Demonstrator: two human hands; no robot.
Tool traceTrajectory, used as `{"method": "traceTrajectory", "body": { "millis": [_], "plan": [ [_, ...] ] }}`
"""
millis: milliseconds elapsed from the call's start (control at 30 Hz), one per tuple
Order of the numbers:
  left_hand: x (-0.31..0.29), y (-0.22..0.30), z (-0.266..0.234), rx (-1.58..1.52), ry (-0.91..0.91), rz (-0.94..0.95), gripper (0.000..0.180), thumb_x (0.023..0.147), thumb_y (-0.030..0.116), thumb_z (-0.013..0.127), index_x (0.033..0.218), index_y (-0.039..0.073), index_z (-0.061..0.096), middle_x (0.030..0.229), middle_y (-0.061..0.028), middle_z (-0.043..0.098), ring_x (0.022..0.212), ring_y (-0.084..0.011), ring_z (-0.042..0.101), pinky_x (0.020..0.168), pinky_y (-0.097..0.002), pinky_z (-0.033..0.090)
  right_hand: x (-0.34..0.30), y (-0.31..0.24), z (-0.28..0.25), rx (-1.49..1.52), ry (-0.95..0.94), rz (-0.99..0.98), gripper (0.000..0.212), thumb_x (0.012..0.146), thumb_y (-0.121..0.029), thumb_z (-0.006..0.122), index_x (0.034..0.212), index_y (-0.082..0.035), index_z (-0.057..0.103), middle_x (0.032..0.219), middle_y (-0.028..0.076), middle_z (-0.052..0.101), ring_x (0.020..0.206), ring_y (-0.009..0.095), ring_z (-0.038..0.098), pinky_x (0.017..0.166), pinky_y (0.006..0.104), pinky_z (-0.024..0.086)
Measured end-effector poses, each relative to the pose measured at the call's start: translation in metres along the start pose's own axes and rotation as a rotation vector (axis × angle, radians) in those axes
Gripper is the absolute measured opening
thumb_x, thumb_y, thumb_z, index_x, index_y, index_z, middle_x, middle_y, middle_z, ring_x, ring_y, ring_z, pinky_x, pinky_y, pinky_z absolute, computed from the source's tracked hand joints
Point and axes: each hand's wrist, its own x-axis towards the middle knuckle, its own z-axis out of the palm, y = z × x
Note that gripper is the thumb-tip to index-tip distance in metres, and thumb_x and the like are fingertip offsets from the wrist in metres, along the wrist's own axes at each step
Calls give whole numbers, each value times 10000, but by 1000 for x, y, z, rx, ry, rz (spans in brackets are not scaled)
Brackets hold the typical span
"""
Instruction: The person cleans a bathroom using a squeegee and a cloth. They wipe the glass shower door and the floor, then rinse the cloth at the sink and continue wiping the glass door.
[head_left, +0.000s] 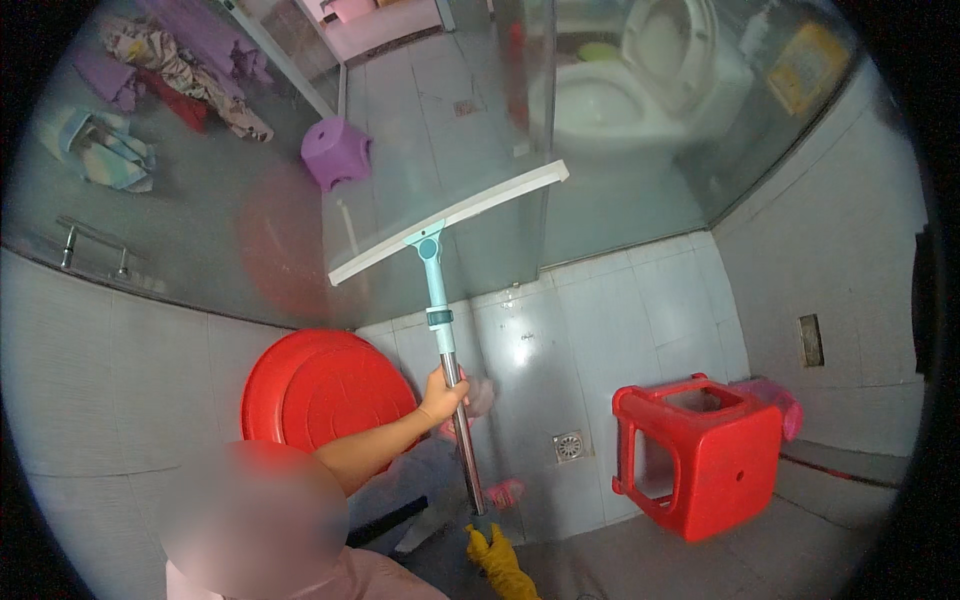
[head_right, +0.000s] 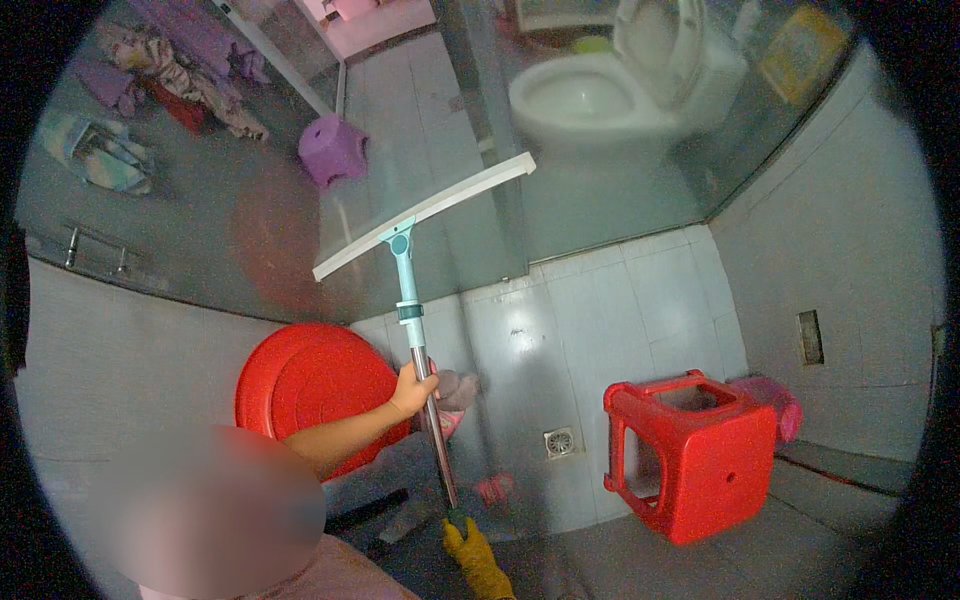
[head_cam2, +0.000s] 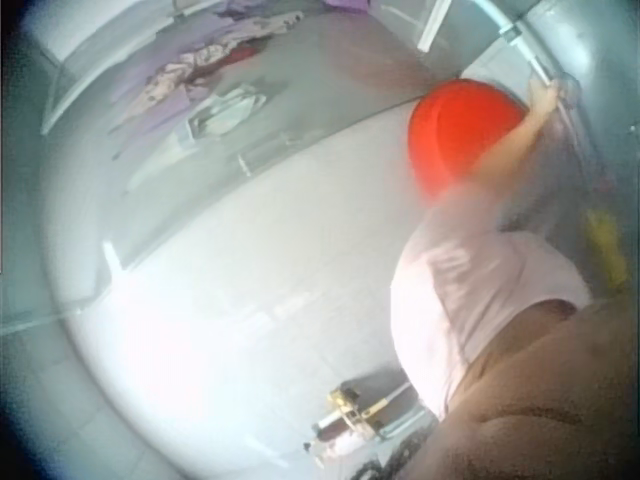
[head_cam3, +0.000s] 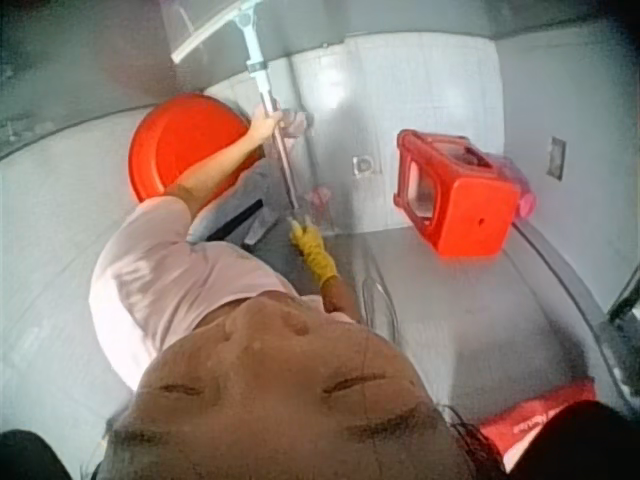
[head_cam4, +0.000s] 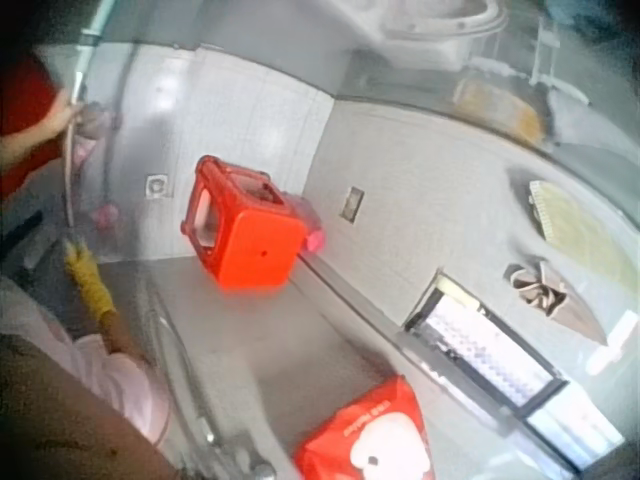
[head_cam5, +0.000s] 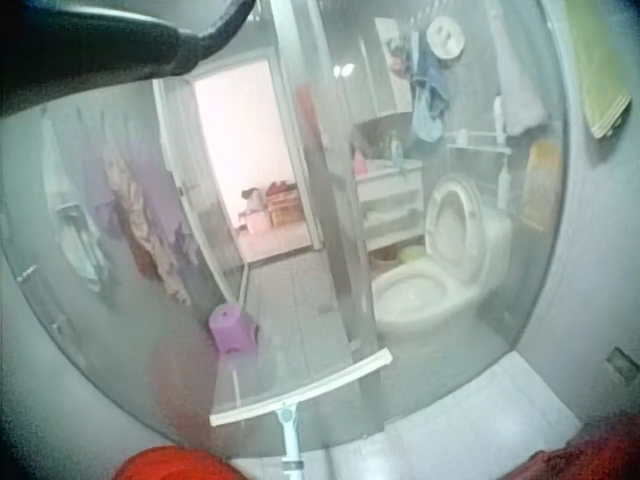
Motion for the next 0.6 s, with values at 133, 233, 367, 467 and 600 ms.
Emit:
{"method": "traceTrajectory", "body": {
  "millis": [133,233,367,467,600],
  "plan": [
    [-38,25,-10,84,52,0,145,744,0,505,869,18,434,664,-63,505,534,-156,556,479,-287,455,-18,2,-17,264,-164,18,497,771,-401,627,1074,-19,529,854,138,623,798,268,608,718,331,460],
    [-68,57,-38,-63,130,62,139,735,17,478,861,28,421,658,-65,502,525,-163,555,495,-293,472,-2,13,-25,-100,-57,-171,466,766,-364,644,1083,-40,534,924,151,619,851,293,599,745,355,458],
    [-64,84,-85,-107,253,195,83,746,83,473,796,34,428,604,-74,492,483,-156,517,484,-278,463,32,-43,-46,-210,-17,-490,462,771,-373,631,1110,-73,538,1006,154,603,923,312,577,793,383,444],
    [-37,89,-90,-185,342,321,91,758,109,471,801,42,426,556,-62,473,460,-146,482,460,-266,429,53,-78,-54,-274,-57,-525,491,789,-414,597,1151,-92,521,1093,169,572,1000,337,546,837,408,426],
    [-15,47,-68,-89,315,250,87,753,70,475,826,40,438,576,-64,501,472,-158,523,467,-291,467,62,-56,-64,-279,36,-453,489,781,-416,606,1151,-106,523,1076,166,579,984,335,553,839,407,424]
  ]
}}
